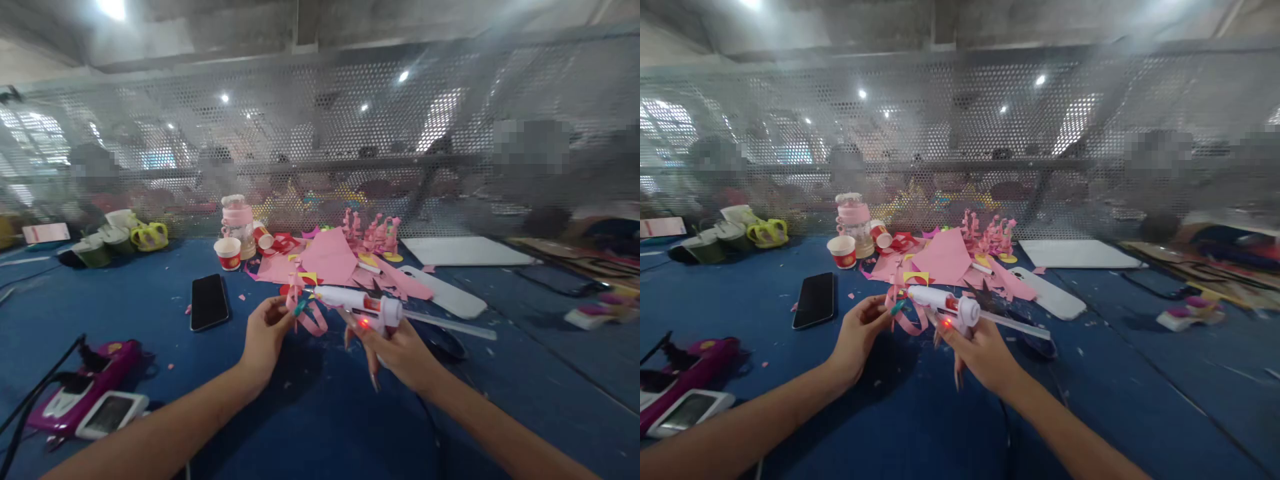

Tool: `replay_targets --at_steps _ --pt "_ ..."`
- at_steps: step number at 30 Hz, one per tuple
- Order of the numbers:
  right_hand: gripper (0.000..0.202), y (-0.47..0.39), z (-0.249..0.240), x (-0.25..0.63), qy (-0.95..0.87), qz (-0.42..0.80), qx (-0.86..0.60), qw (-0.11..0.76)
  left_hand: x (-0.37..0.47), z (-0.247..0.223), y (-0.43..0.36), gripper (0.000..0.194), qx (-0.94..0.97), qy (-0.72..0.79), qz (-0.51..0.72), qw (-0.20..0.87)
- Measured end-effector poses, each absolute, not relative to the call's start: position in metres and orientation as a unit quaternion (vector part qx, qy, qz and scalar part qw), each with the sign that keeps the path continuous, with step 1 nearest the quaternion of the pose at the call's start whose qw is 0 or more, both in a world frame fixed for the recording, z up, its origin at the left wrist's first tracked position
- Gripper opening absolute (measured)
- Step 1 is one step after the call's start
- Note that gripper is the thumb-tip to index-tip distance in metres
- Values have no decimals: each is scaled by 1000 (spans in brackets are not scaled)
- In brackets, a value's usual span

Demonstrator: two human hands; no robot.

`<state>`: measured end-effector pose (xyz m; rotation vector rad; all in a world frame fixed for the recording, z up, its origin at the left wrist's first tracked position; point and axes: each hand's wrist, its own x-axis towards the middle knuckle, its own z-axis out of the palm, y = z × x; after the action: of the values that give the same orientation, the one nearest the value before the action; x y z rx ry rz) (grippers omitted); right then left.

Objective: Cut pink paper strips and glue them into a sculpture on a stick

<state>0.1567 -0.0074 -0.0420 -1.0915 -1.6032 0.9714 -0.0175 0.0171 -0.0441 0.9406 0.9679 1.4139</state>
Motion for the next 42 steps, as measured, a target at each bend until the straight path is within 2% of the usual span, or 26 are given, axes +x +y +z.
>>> replay_targets --at_steps 11,28,34,39,42 --pt "50 -13 -35 153 -662 391 -468 437 -19 -46 15 30 413 414 586 561" --pt "46 -9 -48 156 -648 387 -456 472 -18 -48 16 34 405 366 560 623" --pt "44 -12 -41 157 -636 402 -444 487 -20 -52 18 55 399 369 586 601" --pt "42 -13 -36 157 -622 431 -414 506 -19 -56 22 31 447 349 575 590" --pt "43 -12 -38 158 -606 454 -398 518 -19 -55 22 34 453 352 571 587"
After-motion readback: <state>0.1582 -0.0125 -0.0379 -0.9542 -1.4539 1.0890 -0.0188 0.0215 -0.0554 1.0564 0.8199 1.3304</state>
